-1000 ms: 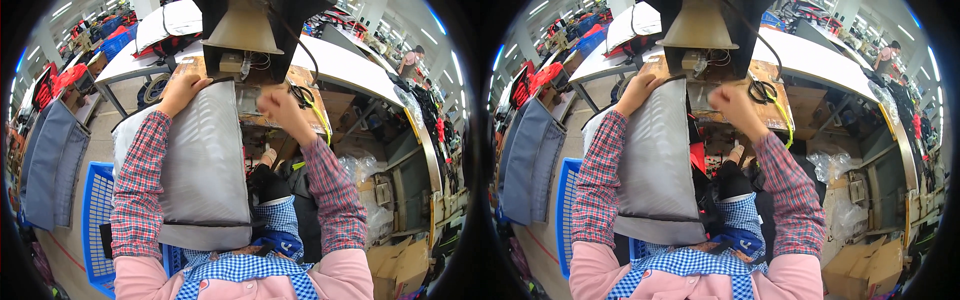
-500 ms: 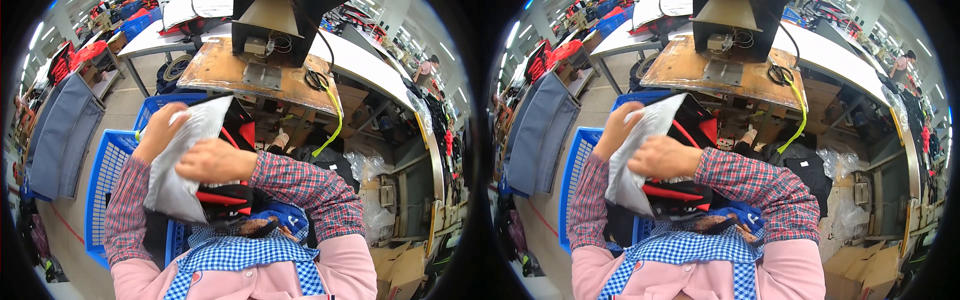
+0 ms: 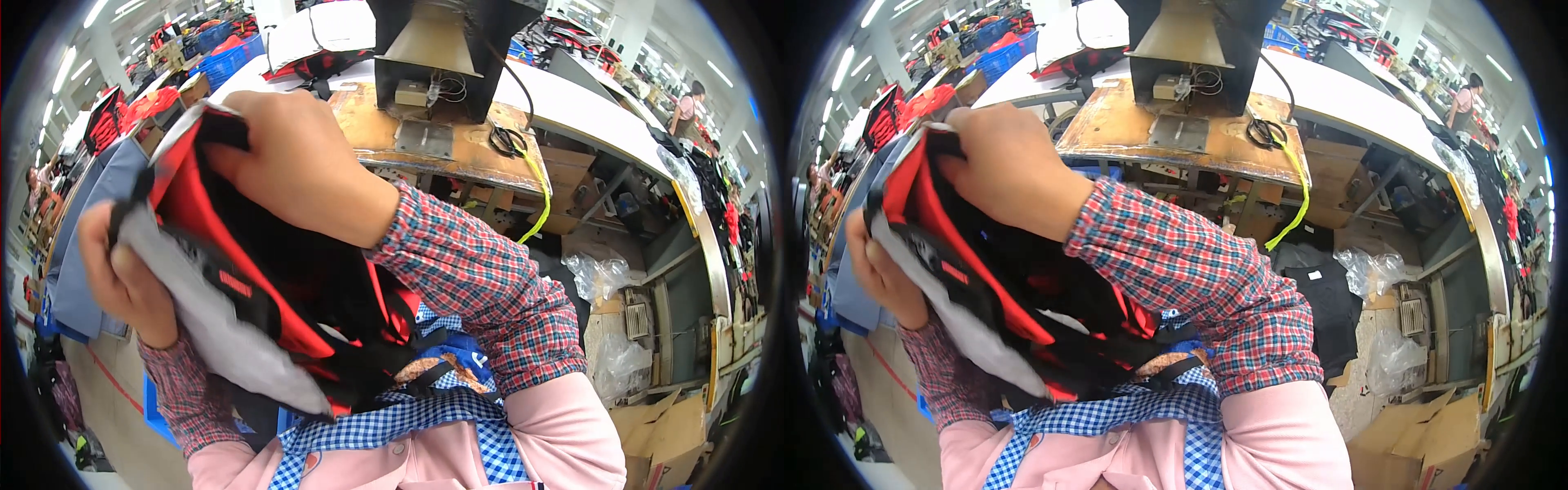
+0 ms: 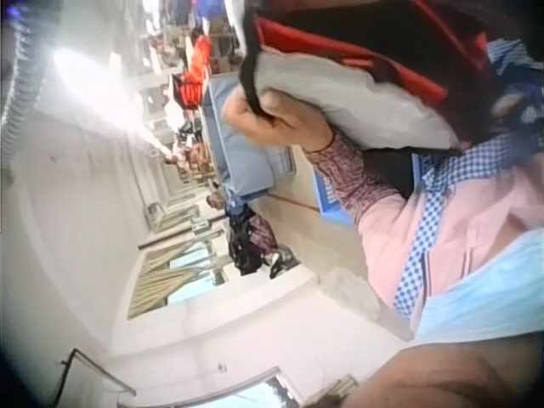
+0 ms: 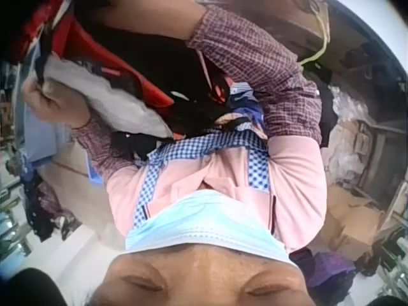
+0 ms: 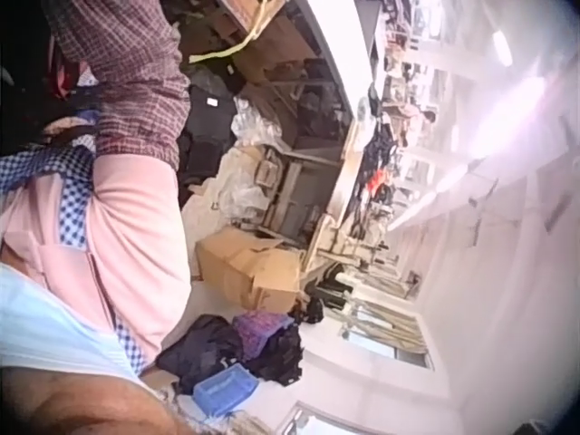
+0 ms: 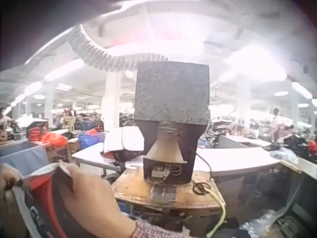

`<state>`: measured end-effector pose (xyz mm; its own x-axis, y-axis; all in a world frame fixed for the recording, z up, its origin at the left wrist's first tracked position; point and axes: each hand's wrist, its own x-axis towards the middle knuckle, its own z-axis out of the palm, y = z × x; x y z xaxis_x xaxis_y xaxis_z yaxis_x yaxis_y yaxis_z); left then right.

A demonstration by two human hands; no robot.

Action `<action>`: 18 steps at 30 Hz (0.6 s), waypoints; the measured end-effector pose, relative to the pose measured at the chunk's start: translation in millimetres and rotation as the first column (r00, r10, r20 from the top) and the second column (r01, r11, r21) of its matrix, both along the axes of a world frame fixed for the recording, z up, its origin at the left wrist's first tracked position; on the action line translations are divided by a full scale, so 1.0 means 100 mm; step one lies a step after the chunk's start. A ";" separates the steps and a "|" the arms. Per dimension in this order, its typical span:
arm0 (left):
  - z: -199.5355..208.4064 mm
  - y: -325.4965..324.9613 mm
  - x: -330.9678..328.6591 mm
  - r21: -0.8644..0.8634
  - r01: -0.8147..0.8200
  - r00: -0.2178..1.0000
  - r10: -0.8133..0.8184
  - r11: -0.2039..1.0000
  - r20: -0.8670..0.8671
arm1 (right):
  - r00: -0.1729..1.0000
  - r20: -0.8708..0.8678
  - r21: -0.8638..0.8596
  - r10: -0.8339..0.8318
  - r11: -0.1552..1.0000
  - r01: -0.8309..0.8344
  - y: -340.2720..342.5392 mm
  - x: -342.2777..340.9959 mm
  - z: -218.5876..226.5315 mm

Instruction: Assembling and sewing components of fabric bags at a workstation.

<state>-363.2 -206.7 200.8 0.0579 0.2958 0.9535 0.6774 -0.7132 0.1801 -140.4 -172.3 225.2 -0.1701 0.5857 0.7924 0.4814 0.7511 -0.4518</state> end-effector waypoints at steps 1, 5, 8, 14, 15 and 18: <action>0.14 0.07 0.04 -0.003 0.001 1.000 -0.001 1.000 0.009 | 0.986 -0.117 -0.015 0.116 0.993 -0.119 -0.01 0.05 -0.06; -0.04 0.87 0.59 -0.244 -0.016 0.990 -0.019 0.970 -0.137 | 0.935 -0.296 -0.331 0.193 0.898 -0.290 0.13 0.37 -0.99; -0.51 1.27 1.10 -0.427 0.060 0.957 -0.173 0.902 -0.232 | 0.901 -0.430 -0.449 0.055 0.853 -0.267 0.37 0.69 -1.87; -0.96 1.81 1.75 -0.602 0.149 0.898 -0.362 0.785 -0.251 | 0.828 -0.560 -0.672 0.003 0.583 -0.457 0.33 1.51 -2.06; -0.94 1.89 1.86 -0.600 0.163 0.881 -0.390 0.783 -0.269 | 0.833 -0.550 -0.670 -0.057 0.624 -0.401 0.39 1.68 -2.03; -1.00 2.13 2.08 -0.623 0.121 0.857 -0.398 0.773 -0.327 | 0.718 -0.664 -0.659 -0.208 0.616 -0.431 0.55 1.99 -1.76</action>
